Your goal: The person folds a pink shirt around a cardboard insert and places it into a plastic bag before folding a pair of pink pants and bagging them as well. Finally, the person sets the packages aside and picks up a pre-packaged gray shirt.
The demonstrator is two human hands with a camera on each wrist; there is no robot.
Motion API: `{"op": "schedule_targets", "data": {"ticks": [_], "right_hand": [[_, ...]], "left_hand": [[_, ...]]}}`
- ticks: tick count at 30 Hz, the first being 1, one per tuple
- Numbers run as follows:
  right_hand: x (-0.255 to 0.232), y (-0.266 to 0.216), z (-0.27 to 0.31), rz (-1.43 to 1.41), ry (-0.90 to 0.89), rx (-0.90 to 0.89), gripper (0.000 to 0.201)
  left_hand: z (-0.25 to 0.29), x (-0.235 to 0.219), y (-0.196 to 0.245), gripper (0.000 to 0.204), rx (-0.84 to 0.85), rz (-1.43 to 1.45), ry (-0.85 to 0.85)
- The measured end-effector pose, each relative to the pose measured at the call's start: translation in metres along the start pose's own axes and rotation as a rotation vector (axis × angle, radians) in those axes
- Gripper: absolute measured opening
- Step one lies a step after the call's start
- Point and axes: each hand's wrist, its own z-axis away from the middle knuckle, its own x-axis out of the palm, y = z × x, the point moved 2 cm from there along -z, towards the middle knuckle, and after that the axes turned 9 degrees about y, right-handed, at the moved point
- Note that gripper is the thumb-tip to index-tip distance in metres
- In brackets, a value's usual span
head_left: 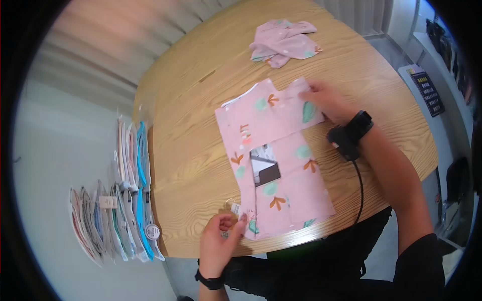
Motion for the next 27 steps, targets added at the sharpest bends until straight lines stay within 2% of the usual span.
{"op": "schedule_targets", "data": {"ticks": [2, 3, 5, 6, 8, 11, 14, 23, 27], "right_hand": [[-0.003, -0.002, 0.001, 0.071, 0.033, 0.029, 0.029], [-0.002, -0.002, 0.002, 0.087, 0.016, 0.033, 0.029], [-0.003, -0.005, 0.003, -0.214, -0.041, 0.032, 0.030], [-0.003, -0.007, 0.004, -0.197, -0.049, 0.033, 0.030], [-0.002, -0.010, 0.006, -0.400, -0.116, 0.046, 0.033], [-0.006, -0.009, 0.003, -0.480, -0.156, 0.013, 0.036], [-0.007, -0.007, 0.000, -0.470, -0.170, 0.008, 0.036], [-0.007, -0.010, 0.000, -0.442, -0.193, 0.025, 0.035], [-0.008, -0.011, 0.002, -0.436, -0.160, 0.040, 0.034]], "left_hand": [[0.009, 0.008, -0.003, 0.035, 0.095, -0.128, 0.125], [0.012, 0.012, -0.004, 0.035, 0.075, -0.115, 0.132], [0.014, 0.018, 0.002, 0.040, 0.212, -0.256, 0.237], [0.015, 0.021, 0.004, 0.039, 0.218, -0.224, 0.251], [0.016, 0.028, 0.003, 0.038, 0.239, -0.231, 0.251], [0.015, 0.033, 0.003, 0.034, 0.260, -0.214, 0.249], [0.015, 0.034, 0.007, 0.030, 0.214, -0.226, 0.189], [0.016, 0.035, 0.028, 0.017, 0.278, -0.349, 0.226], [0.020, 0.035, 0.030, 0.017, 0.252, -0.222, 0.250]]}}
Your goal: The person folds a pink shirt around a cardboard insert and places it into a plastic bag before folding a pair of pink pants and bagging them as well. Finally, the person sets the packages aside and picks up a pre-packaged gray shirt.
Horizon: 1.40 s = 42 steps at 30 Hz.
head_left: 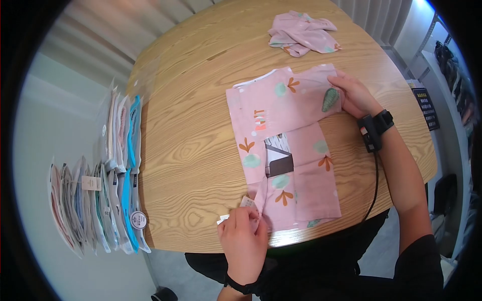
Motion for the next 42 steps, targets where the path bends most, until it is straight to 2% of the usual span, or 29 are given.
{"op": "schedule_targets", "data": {"ticks": [2, 4, 5, 7, 8, 10, 12, 14, 15, 16, 17, 18, 19, 20, 21, 23, 24, 26, 30, 32, 34, 39, 41, 42], "right_hand": [[-0.002, 0.002, -0.002, -0.007, -0.031, 0.008, 0.033], [-0.005, 0.001, -0.003, 0.004, -0.030, 0.013, 0.035], [-0.005, 0.002, -0.003, 0.017, -0.031, 0.019, 0.037], [-0.007, 0.002, -0.004, 0.022, -0.021, 0.012, 0.037], [-0.007, 0.002, -0.004, 0.028, -0.012, 0.006, 0.038], [-0.002, 0.001, -0.002, 0.022, 0.039, -0.010, 0.037], [0.004, -0.001, -0.001, 0.018, 0.093, -0.031, 0.036], [0.007, -0.001, 0.000, 0.139, 0.162, -0.072, 0.036], [0.009, -0.002, 0.002, 0.141, 0.160, -0.070, 0.036], [0.011, -0.005, 0.004, 0.321, 0.206, -0.102, 0.034], [0.012, -0.008, 0.004, 0.502, 0.248, -0.138, 0.033], [0.009, -0.006, 0.000, 0.508, 0.236, -0.141, 0.033], [0.008, -0.004, -0.003, 0.572, 0.252, -0.231, 0.031], [0.009, -0.003, -0.006, 0.634, 0.269, -0.322, 0.030], [0.010, -0.004, -0.006, 0.642, 0.259, -0.324, 0.030], [0.032, -0.019, 0.005, 0.994, 0.365, -0.338, 0.034], [0.043, -0.024, 0.006, 1.003, 0.360, -0.343, 0.034], [0.066, -0.033, 0.007, 1.315, 0.416, -0.490, 0.040], [0.130, -0.035, 0.001, 1.373, 0.316, -0.620, 0.047], [0.168, -0.030, 0.004, 1.142, 0.088, -0.334, 0.052], [0.187, -0.025, 0.003, 1.116, 0.078, -0.350, 0.052], [0.177, -0.017, 0.031, 1.108, 0.060, -0.463, 0.042], [0.167, -0.011, 0.068, 1.277, -0.065, -0.558, 0.035], [0.172, -0.008, 0.094, 1.300, -0.035, -0.390, 0.032]], "left_hand": [[0.001, -0.003, 0.004, 0.018, -0.009, 0.040, 0.015], [0.002, -0.003, 0.012, 0.021, 0.125, 0.080, 0.008], [0.004, -0.002, 0.014, 0.021, 0.126, 0.080, 0.007], [0.008, 0.003, 0.021, 0.027, 0.243, 0.075, -0.096], [0.009, 0.002, 0.020, 0.027, 0.242, 0.076, -0.096], [0.013, 0.000, 0.021, 0.033, 0.342, 0.191, -0.311], [0.014, -0.014, 0.021, 0.033, 0.325, 0.238, -0.365], [0.019, -0.024, 0.018, 0.031, 0.322, 0.384, -0.431], [0.021, -0.023, 0.012, 0.028, 0.297, 0.483, -0.393], [0.023, -0.021, 0.005, 0.028, 0.295, 0.483, -0.388], [0.024, -0.021, -0.002, 0.028, 0.301, 0.437, -0.270], [0.025, -0.021, -0.008, 0.027, 0.300, 0.392, -0.151], [0.026, -0.020, -0.013, 0.025, 0.293, 0.347, -0.102], [0.027, -0.018, -0.017, 0.025, 0.288, 0.350, -0.090], [0.028, -0.018, -0.020, 0.025, 0.290, 0.355, -0.072], [0.032, -0.016, -0.026, 0.025, 0.287, 0.367, -0.046], [0.035, -0.015, -0.028, 0.026, 0.296, 0.377, -0.041], [0.038, -0.015, -0.033, 0.026, 0.306, 0.394, -0.031], [0.042, -0.025, -0.049, 0.024, 0.289, 0.383, 0.061], [0.045, -0.027, -0.055, 0.023, 0.254, 0.379, 0.113], [0.046, -0.027, -0.059, 0.020, 0.247, 0.397, 0.132], [0.043, -0.026, -0.074, 0.026, 0.188, 0.377, 0.120], [0.036, -0.024, -0.079, 0.038, 0.172, 0.329, 0.110], [0.033, -0.021, -0.078, 0.038, 0.169, 0.336, 0.102]]}}
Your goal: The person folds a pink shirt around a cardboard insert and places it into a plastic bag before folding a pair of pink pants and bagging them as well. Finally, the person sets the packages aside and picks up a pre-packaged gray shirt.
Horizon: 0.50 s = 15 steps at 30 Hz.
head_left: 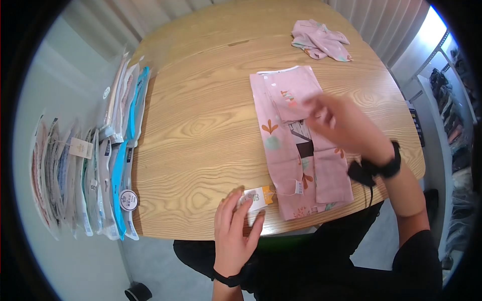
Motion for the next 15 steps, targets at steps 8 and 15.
{"op": "schedule_targets", "data": {"ticks": [8, 15], "right_hand": [[0.053, -0.018, 0.129, 0.068, -0.118, 0.037, 0.054], [0.068, -0.022, 0.130, -0.020, 0.019, 0.054, 0.046]], "left_hand": [[-0.044, 0.007, 0.005, 0.053, 0.029, -0.218, -0.207], [-0.062, 0.011, -0.002, 0.042, -0.007, -0.162, -0.390]]}}
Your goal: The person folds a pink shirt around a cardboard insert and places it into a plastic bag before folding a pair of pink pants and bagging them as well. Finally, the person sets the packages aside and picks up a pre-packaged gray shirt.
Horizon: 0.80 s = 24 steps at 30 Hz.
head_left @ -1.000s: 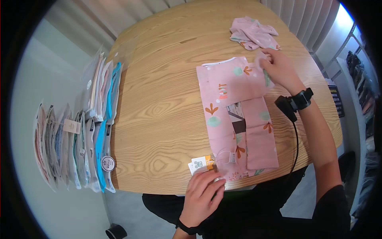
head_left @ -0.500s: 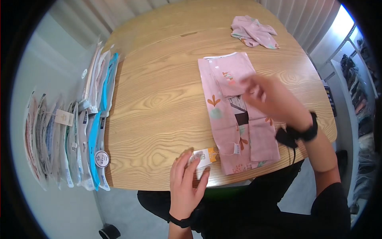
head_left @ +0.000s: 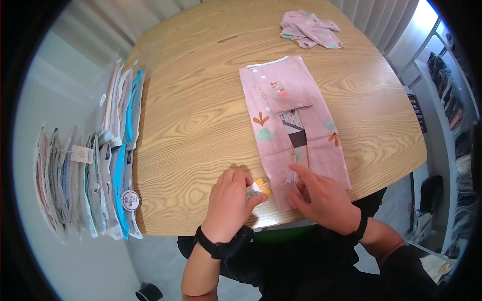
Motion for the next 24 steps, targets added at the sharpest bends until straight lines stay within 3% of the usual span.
{"op": "schedule_targets", "data": {"ticks": [6, 8, 13, 15, 19, 21, 24], "right_hand": [[-0.002, 0.007, -0.003, -0.022, -0.009, 0.015, 0.044], [-0.004, 0.009, -0.002, -0.024, 0.000, 0.010, 0.045], [-0.004, 0.017, 0.000, -0.073, 0.014, 0.019, 0.046], [-0.004, 0.019, 0.000, -0.092, 0.006, 0.009, 0.048], [-0.002, 0.018, 0.004, -0.125, 0.035, 0.008, 0.051], [-0.003, 0.018, 0.005, -0.147, 0.048, 0.069, 0.054], [-0.005, 0.018, 0.008, -0.137, 0.096, 0.111, 0.056]], "left_hand": [[-0.007, -0.006, 0.009, 0.038, -0.004, -0.042, -0.041], [-0.011, -0.008, 0.012, 0.032, -0.175, 0.030, -0.196], [-0.022, -0.024, 0.010, 0.019, -0.168, 0.279, -0.252], [-0.035, -0.034, 0.018, 0.016, -0.116, 0.309, -0.345], [-0.074, -0.038, 0.026, 0.016, 0.108, 0.361, -0.248], [-0.092, -0.033, 0.032, 0.017, 0.063, 0.405, -0.296], [-0.105, -0.016, 0.030, 0.029, 0.369, 0.414, -0.041]]}}
